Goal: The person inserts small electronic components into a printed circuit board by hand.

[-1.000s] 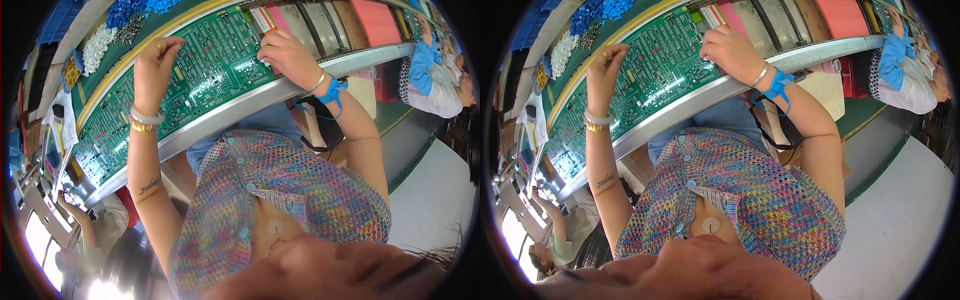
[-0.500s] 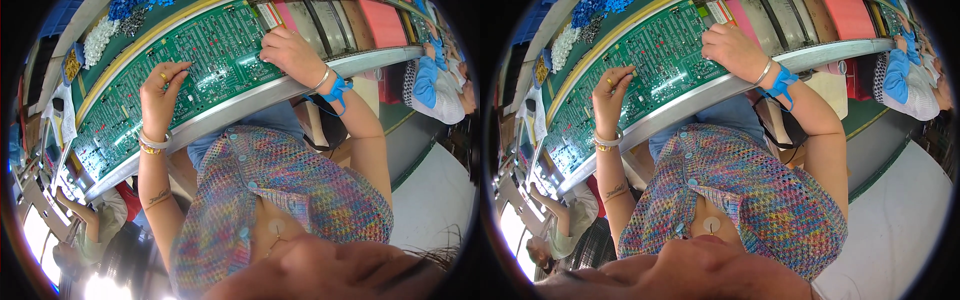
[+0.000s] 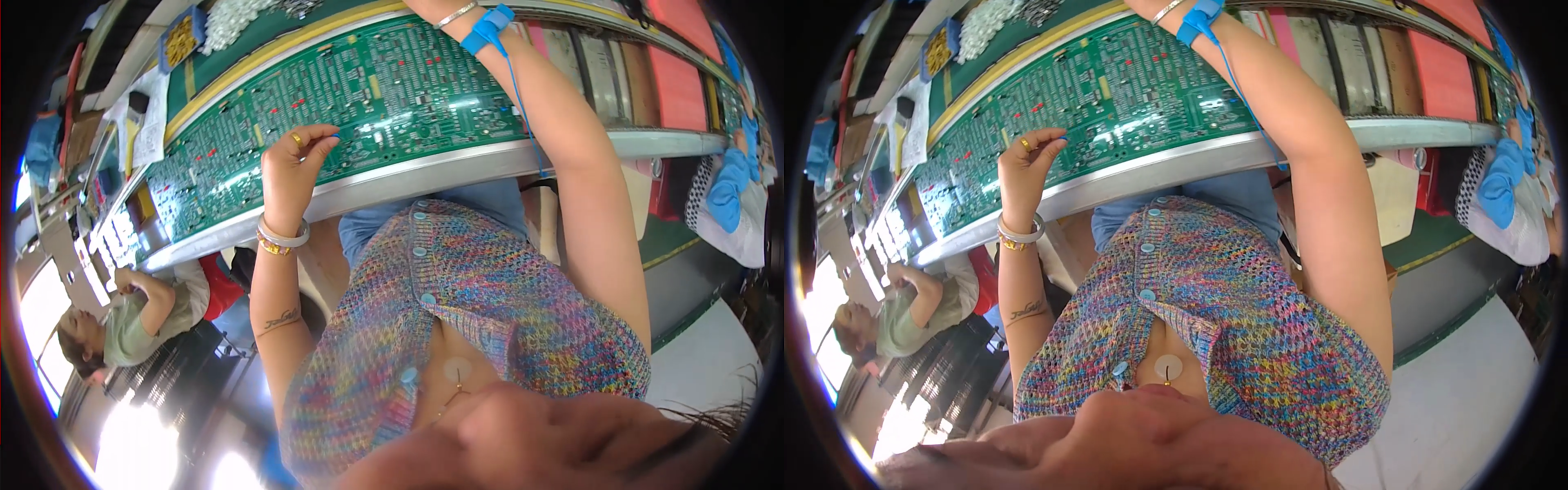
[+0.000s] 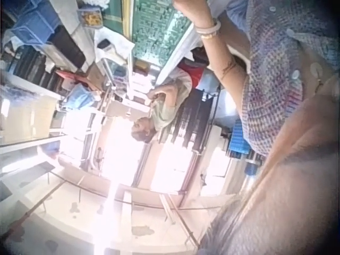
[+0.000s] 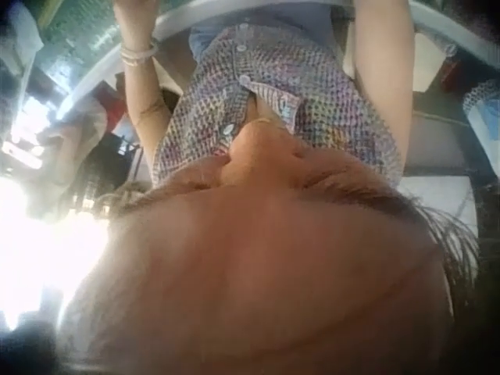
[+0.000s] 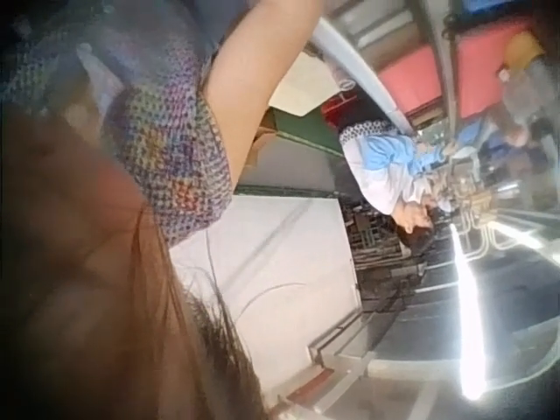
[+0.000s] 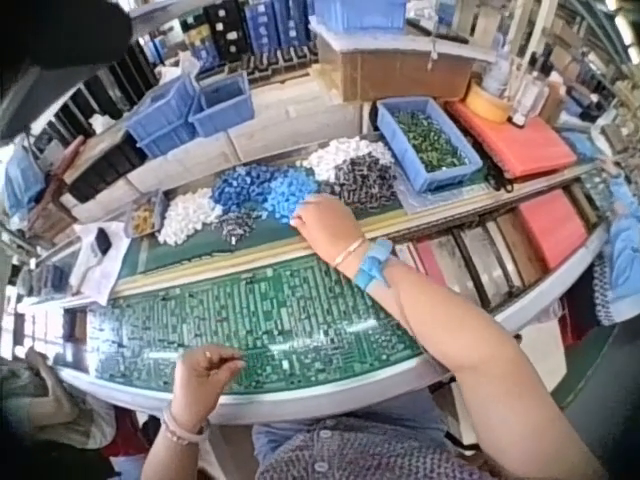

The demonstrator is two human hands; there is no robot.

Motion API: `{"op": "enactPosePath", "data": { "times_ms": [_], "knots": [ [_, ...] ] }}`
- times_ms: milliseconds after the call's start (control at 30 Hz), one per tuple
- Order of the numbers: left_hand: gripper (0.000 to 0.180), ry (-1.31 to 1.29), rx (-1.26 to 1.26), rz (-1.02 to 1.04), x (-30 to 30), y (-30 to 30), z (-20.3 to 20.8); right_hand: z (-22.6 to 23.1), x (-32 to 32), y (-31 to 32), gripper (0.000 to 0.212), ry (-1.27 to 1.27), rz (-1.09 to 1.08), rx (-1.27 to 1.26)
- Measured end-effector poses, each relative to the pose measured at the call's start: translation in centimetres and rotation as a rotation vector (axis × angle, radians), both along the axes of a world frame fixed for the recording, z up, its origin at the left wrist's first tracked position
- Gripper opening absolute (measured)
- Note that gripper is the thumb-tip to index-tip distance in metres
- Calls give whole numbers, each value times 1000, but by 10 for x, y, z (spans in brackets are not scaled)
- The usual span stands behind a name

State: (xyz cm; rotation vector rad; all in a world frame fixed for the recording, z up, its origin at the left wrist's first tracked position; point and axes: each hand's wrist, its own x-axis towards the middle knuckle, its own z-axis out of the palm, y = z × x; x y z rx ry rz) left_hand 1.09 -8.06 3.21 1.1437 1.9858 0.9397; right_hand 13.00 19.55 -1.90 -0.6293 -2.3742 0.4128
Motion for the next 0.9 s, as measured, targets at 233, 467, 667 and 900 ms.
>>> {"op": "enactPosePath", "data": {
  "times_ms": [233, 467, 667, 900],
  "knots": [
    [9, 169, 134, -99, 0, -7, -6, -21, -38, 9, 11, -276, -148, 325],
    [6, 436, 160, -275, 17, 15, -13, 22, -12, -23, 12, -244, -69, 109],
    [6, 518, 158, -296, 18, 14, -13, 47, 19, -50, 11, -85, 82, -36],
    [6, 650, 150, -341, 24, 14, -11, 56, 42, -67, 11, -48, 79, -141]
  ]
}}
